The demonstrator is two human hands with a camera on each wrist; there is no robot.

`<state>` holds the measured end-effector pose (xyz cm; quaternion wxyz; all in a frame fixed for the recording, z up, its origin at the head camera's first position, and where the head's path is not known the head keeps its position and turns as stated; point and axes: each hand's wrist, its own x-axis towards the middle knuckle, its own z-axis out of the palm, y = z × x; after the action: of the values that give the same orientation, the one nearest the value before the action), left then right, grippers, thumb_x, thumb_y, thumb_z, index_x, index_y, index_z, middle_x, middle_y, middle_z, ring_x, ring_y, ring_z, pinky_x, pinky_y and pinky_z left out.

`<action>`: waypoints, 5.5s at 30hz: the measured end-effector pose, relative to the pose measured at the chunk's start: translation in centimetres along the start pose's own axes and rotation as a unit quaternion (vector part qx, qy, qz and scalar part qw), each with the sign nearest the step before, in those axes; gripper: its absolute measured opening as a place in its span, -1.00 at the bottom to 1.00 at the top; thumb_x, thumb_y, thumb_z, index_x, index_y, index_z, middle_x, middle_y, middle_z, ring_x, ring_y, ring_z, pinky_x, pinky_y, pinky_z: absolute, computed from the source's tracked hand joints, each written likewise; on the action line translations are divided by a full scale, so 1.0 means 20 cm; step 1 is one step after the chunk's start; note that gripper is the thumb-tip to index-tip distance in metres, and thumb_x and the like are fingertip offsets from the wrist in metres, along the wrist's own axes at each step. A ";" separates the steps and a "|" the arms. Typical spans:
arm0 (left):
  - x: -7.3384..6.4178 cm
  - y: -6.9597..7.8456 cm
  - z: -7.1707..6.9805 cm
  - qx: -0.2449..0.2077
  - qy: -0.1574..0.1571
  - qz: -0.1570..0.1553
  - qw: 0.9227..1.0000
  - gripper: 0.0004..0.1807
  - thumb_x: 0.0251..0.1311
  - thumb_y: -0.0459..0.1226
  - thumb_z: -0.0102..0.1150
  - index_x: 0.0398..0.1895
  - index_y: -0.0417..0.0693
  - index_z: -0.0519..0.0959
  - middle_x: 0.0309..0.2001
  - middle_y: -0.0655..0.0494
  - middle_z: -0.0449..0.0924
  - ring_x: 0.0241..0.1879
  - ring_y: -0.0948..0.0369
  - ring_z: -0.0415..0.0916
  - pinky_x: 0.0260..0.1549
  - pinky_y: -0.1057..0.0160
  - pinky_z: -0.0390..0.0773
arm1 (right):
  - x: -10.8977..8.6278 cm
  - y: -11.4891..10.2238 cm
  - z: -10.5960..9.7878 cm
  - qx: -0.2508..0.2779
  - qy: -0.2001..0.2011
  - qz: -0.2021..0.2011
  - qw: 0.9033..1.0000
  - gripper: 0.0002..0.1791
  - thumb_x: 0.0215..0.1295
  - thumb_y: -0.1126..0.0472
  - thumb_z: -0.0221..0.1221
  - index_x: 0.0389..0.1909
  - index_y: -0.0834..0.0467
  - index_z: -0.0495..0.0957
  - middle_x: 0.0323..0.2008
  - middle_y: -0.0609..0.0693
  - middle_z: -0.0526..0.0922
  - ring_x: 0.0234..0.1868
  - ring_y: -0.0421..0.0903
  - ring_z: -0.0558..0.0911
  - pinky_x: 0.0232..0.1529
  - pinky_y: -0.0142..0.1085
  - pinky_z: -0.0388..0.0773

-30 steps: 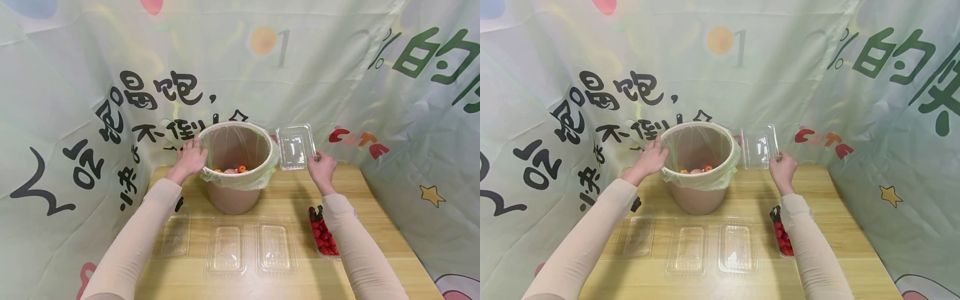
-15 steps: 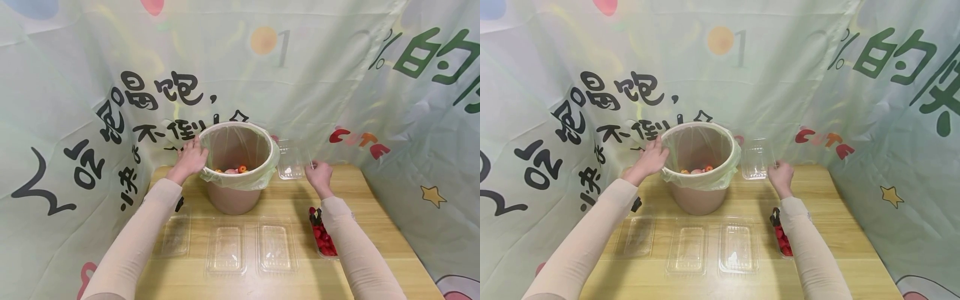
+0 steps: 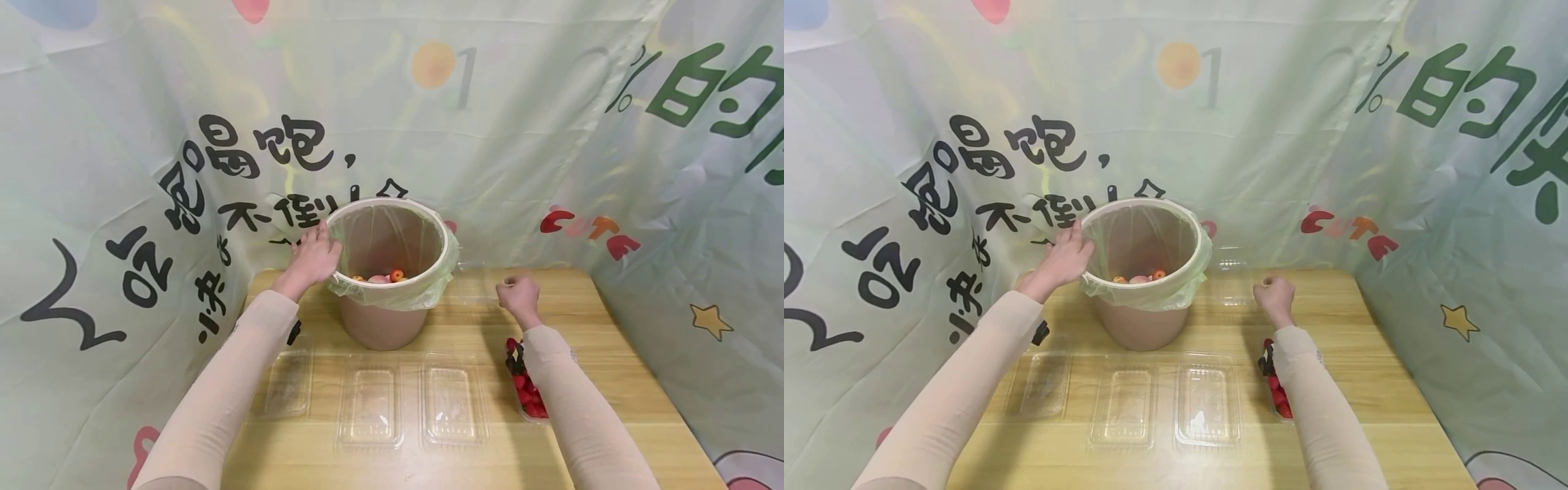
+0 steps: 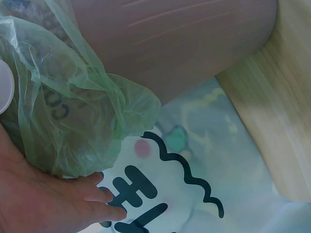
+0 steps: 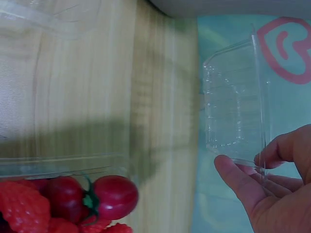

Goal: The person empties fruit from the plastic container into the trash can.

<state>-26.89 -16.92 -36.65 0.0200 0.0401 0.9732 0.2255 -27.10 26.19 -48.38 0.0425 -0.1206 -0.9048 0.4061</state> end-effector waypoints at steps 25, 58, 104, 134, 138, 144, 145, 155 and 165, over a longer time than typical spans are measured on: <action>-0.01 0.00 0.00 -0.004 0.000 -0.001 1.000 -0.16 0.62 0.06 -0.48 0.71 -0.26 -0.33 0.70 -0.37 -0.29 0.68 -0.33 -0.35 0.60 -0.41 -0.34 | -0.04 0.12 0.04 -0.014 -0.046 0.035 0.998 -0.41 0.44 0.21 0.03 0.33 0.55 0.44 -0.08 0.42 0.76 0.31 0.43 0.52 0.42 0.24 0.43; 0.00 0.00 0.01 -0.013 0.005 -0.004 1.000 -0.15 0.60 0.07 -0.47 0.71 -0.24 -0.31 0.71 -0.34 -0.28 0.68 -0.34 -0.32 0.60 -0.40 -0.33 | -0.03 0.27 0.05 -0.069 -0.097 0.033 0.992 -0.33 0.40 0.17 -0.02 0.34 0.62 0.36 0.30 0.60 0.46 0.31 0.48 0.44 0.38 0.26 0.47; 0.01 -0.01 0.01 -0.009 0.012 0.000 1.000 -0.16 0.60 0.05 -0.46 0.71 -0.26 -0.29 0.69 -0.39 -0.20 0.67 -0.35 -0.28 0.60 -0.42 -0.29 | -0.42 0.52 -0.28 -0.117 -0.041 -0.001 0.992 -0.33 0.44 0.15 0.12 0.31 0.64 0.32 0.03 0.64 0.59 0.00 0.48 0.64 -0.02 0.22 0.66; 0.01 -0.01 0.02 -0.011 0.017 -0.001 1.000 -0.17 0.61 0.04 -0.46 0.71 -0.25 -0.30 0.68 -0.40 -0.16 0.67 -0.34 -0.25 0.61 -0.41 -0.22 | -0.47 0.60 -0.31 -0.007 -0.085 0.065 0.994 -0.40 0.66 0.08 -0.02 0.40 0.53 0.33 0.16 0.59 0.56 -0.32 -0.32 0.56 -0.39 -0.41 0.60; 0.01 -0.01 0.02 -0.012 0.019 -0.003 1.000 -0.17 0.61 0.05 -0.46 0.72 -0.24 -0.30 0.68 -0.40 -0.17 0.67 -0.34 -0.26 0.61 -0.40 -0.24 | -0.48 0.61 -0.32 0.007 -0.090 0.066 0.994 -0.47 0.62 0.23 -0.05 0.41 0.52 0.30 0.13 0.60 0.58 -0.33 -0.30 0.58 -0.40 -0.41 0.60; 0.01 -0.01 0.02 -0.018 0.016 -0.004 1.000 -0.17 0.62 0.05 -0.46 0.72 -0.23 -0.31 0.68 -0.39 -0.19 0.67 -0.35 -0.28 0.60 -0.40 -0.27 | -0.48 0.64 -0.32 -0.038 -0.085 0.036 0.995 -0.47 0.47 0.34 0.04 0.35 0.57 0.33 0.09 0.61 0.61 -0.25 -0.09 0.71 -0.40 -0.43 0.59; 0.00 -0.01 0.02 -0.018 0.015 -0.004 1.000 -0.17 0.62 0.05 -0.47 0.72 -0.23 -0.32 0.68 -0.39 -0.19 0.67 -0.35 -0.28 0.60 -0.40 -0.27 | -0.47 0.64 -0.32 -0.041 -0.082 0.037 0.995 -0.47 0.46 0.33 0.05 0.34 0.57 0.34 0.09 0.61 0.61 -0.24 -0.06 0.71 -0.40 -0.42 0.59; 0.01 -0.02 0.02 -0.015 0.024 0.002 1.000 -0.17 0.62 0.04 -0.44 0.71 -0.25 -0.30 0.67 -0.42 -0.13 0.66 -0.36 -0.22 0.62 -0.38 -0.20 | -0.46 0.67 -0.30 0.044 -0.120 0.111 0.986 -0.38 0.59 0.16 -0.01 0.35 0.64 0.29 -0.18 0.34 0.67 -0.38 -0.21 0.63 -0.38 -0.26 0.72; 0.01 -0.02 0.01 -0.018 0.019 -0.001 1.000 -0.17 0.61 0.05 -0.47 0.71 -0.25 -0.30 0.68 -0.41 -0.16 0.67 -0.35 -0.23 0.61 -0.39 -0.21 | -0.46 0.66 -0.32 0.045 -0.145 0.097 0.984 -0.47 0.68 0.16 -0.14 0.11 0.65 0.43 -0.41 -0.02 0.52 -0.43 -0.21 0.52 -0.44 -0.32 0.62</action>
<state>-27.07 -17.11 -36.96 0.0024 0.0345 0.9692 0.2437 -14.72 36.93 -53.75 -0.1238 -0.1456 -0.8660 0.4620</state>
